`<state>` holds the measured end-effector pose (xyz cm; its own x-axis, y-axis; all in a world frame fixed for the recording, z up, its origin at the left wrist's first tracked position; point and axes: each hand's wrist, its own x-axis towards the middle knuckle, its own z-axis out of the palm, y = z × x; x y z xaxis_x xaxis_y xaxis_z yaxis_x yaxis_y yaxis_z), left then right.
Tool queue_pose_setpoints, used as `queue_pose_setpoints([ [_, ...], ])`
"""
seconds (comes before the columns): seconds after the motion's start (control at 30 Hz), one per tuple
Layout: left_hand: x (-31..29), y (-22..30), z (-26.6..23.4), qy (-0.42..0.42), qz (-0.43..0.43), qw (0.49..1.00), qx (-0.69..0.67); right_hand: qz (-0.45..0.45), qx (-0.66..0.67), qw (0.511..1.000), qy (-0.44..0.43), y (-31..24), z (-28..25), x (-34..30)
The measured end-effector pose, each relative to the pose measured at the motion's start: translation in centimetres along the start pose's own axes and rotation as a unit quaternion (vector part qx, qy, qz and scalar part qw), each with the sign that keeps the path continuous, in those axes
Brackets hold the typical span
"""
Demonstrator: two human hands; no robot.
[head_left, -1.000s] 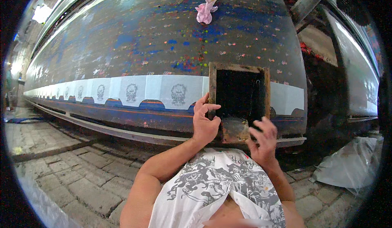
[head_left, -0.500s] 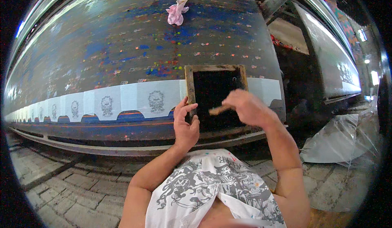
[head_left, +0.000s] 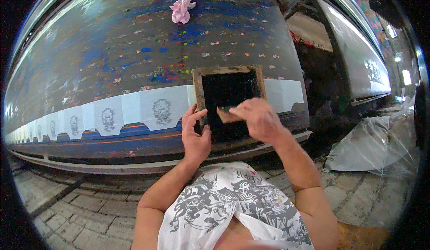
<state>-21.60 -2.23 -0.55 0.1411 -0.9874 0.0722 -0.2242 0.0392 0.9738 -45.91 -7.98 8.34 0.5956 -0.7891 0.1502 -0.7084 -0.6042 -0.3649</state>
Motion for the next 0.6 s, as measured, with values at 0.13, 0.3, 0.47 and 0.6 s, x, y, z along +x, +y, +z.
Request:
queue_pose_setpoints([
  [0.13,-0.3,0.4,0.5,0.003,-0.001,0.999,0.033,-0.004,-0.001,1.000,0.018,-3.1,0.5,-3.9],
  [0.3,-0.4,0.8,1.2,0.005,0.054,0.987,0.150,-0.025,0.052,0.998,0.005,-3.2,0.9,-7.5],
  [0.47,-0.8,2.9,2.8,0.053,0.060,0.990,0.118,0.055,0.120,0.982,0.133,0.9,-0.5,-12.2],
  [0.6,-1.7,5.8,6.8,0.066,0.101,0.986,0.111,0.210,0.292,0.908,0.217,4.4,-1.0,-16.5],
])
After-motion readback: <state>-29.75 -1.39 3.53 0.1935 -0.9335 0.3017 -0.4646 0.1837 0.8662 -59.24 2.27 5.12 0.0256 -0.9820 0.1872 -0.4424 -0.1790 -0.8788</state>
